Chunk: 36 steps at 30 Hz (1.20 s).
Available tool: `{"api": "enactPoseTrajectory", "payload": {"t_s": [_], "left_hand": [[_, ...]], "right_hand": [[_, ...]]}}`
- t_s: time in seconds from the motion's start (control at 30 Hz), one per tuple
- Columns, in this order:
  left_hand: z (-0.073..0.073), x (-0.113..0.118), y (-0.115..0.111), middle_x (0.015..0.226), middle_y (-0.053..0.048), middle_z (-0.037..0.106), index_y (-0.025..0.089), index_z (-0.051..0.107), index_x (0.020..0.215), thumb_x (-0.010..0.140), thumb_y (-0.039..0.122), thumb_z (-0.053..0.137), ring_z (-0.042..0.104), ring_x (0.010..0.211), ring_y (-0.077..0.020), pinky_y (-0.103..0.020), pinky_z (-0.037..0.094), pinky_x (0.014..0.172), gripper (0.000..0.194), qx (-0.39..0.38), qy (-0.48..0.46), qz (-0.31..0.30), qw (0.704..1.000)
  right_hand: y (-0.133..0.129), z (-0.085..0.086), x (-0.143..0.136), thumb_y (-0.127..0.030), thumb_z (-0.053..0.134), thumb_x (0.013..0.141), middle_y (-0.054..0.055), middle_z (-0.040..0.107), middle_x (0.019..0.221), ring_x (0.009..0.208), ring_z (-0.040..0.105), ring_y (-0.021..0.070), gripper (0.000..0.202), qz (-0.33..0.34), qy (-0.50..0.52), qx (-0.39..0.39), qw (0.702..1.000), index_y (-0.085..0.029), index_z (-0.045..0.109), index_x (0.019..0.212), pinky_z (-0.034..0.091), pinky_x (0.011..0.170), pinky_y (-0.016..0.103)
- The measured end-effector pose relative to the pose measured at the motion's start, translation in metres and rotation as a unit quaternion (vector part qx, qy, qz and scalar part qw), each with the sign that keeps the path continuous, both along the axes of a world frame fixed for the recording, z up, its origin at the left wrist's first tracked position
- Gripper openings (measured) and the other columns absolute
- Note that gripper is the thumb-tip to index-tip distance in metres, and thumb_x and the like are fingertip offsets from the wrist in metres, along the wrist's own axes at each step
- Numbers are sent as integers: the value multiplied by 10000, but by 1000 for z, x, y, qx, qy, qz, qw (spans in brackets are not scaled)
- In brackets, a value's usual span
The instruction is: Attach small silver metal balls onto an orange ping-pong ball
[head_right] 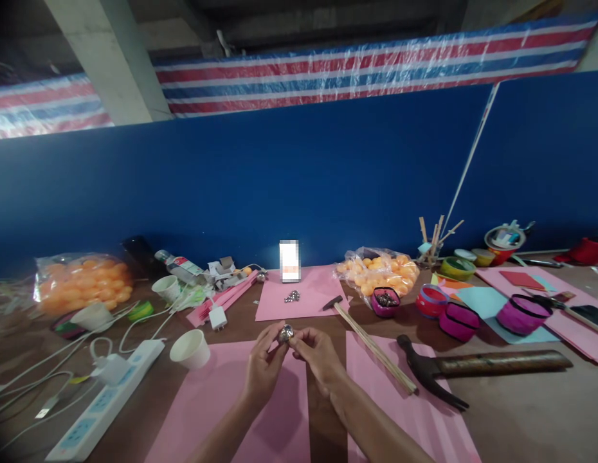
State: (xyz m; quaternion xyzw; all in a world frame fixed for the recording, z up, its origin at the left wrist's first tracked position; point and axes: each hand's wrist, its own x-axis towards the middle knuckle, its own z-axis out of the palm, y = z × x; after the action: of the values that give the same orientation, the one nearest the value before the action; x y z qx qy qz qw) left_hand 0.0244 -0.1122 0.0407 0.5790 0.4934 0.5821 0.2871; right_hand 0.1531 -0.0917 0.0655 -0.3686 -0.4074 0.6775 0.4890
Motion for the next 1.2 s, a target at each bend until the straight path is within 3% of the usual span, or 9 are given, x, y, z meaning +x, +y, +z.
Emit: {"api": "enactPoseTrajectory", "payload": {"t_s": [0.5,0.67,0.8,0.97,1.2], "left_hand": [[0,3,-1,1127,-106,537,213,563,1097,755,287,544,518,1052,-221,-328,482,829,350,-22,-24,-8,999],[1,4,1,1114,-104,561,197,542,1123,719,284,592,552,1014,-217,-349,449,878,416,-54,-100,-5,994],[4,5,-1,1118,-116,585,178,518,1157,703,299,613,553,1024,-233,-371,441,887,479,-110,-203,-34,972],[12,8,-2,1043,-102,626,154,570,1083,669,317,643,590,950,-218,-375,455,872,451,-137,-299,-41,943],[11,6,0,931,-70,646,157,593,1007,661,340,654,617,838,-161,-327,476,831,396,-172,-353,-21,919]], "right_hand": [[6,-12,-1,-354,762,532,-33,571,581,537,509,69,313,-4,3,-28,1000,-142,547,614,433,575,207],[9,-14,1,-366,746,557,-19,600,660,604,542,85,301,7,4,-23,1000,-150,574,677,451,609,218],[10,-13,2,-346,745,561,-18,607,678,625,552,89,298,7,-13,-6,1000,-157,585,727,448,618,215],[8,-12,1,-353,730,577,-11,598,660,607,540,101,297,-4,-62,33,998,-149,566,719,437,591,225],[6,-9,2,-401,597,713,3,587,685,617,536,131,251,2,-183,165,969,-167,553,791,423,579,242]]}}
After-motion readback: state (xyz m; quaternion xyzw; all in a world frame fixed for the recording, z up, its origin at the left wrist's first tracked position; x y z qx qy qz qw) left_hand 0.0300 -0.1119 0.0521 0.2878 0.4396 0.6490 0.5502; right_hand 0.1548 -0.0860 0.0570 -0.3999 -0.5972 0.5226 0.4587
